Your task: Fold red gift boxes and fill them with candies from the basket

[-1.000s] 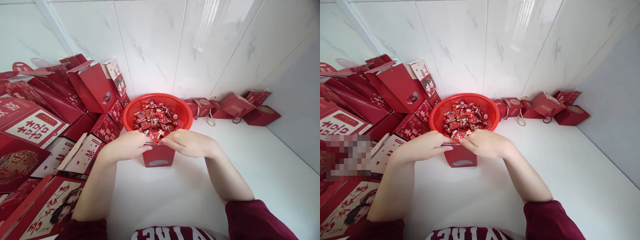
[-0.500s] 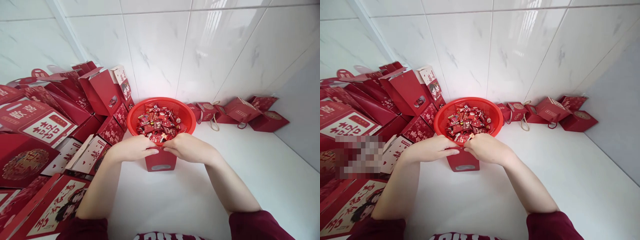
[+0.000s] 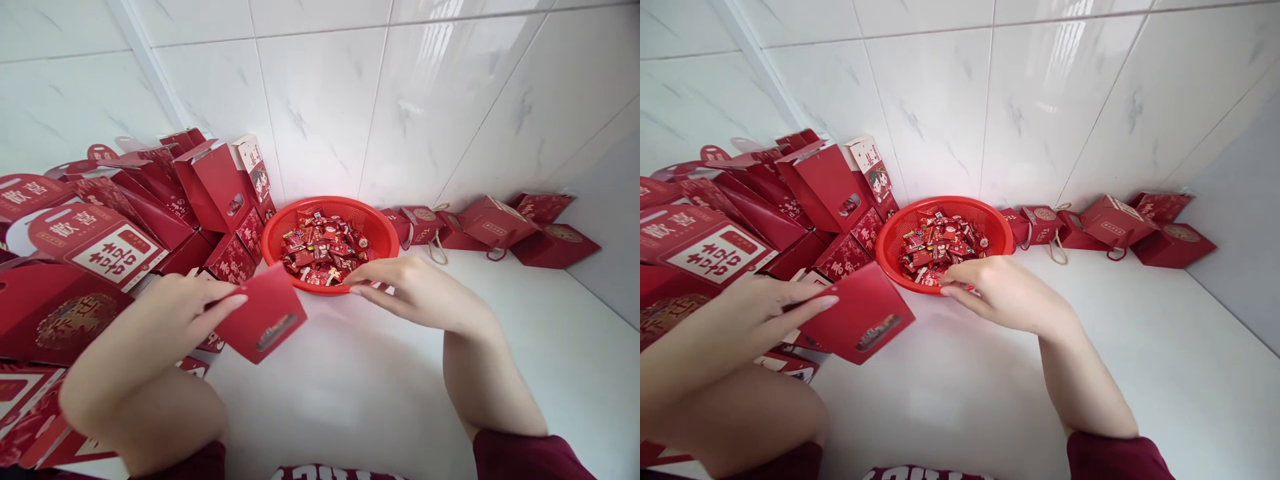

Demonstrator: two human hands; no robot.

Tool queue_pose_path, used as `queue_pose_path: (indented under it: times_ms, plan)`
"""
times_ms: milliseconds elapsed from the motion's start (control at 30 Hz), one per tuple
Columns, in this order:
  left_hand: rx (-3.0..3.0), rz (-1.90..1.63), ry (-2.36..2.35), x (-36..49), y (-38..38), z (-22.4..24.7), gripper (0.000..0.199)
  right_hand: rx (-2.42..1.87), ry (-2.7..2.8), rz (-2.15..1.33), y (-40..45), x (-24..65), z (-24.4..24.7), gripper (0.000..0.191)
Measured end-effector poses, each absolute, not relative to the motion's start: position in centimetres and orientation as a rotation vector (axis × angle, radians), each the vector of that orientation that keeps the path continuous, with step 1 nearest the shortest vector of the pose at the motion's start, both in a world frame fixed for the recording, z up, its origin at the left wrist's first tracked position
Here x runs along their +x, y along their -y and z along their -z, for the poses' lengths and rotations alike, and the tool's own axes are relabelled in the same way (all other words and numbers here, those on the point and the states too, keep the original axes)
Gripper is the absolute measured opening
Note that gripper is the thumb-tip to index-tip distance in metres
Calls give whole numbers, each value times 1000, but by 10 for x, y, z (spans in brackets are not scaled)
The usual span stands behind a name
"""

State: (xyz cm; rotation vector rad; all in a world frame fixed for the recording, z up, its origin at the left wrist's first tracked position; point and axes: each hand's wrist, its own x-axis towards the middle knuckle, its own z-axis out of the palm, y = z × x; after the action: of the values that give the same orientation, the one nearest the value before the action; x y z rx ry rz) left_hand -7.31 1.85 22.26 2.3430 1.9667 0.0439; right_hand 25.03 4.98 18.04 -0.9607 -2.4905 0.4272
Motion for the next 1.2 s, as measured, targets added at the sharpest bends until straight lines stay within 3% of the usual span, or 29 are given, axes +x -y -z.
queue_pose_path:
  times_ms: [200,467,800,1200]
  plan:
    - [2075,171,-2383,-96,-17,-228,37,-1144,2563,-454,-68,237,-161,27]
    - [2032,149,-2419,-84,-37,-218,36,-1166,2820,-486,-93,191,-118,44]
    - [1997,94,-2394,-79,-58,-205,34,-1163,2871,-598,-88,202,-127,51]
    - [2053,-105,-2427,-61,-124,-157,31,-1365,2843,-670,-77,230,-147,42]
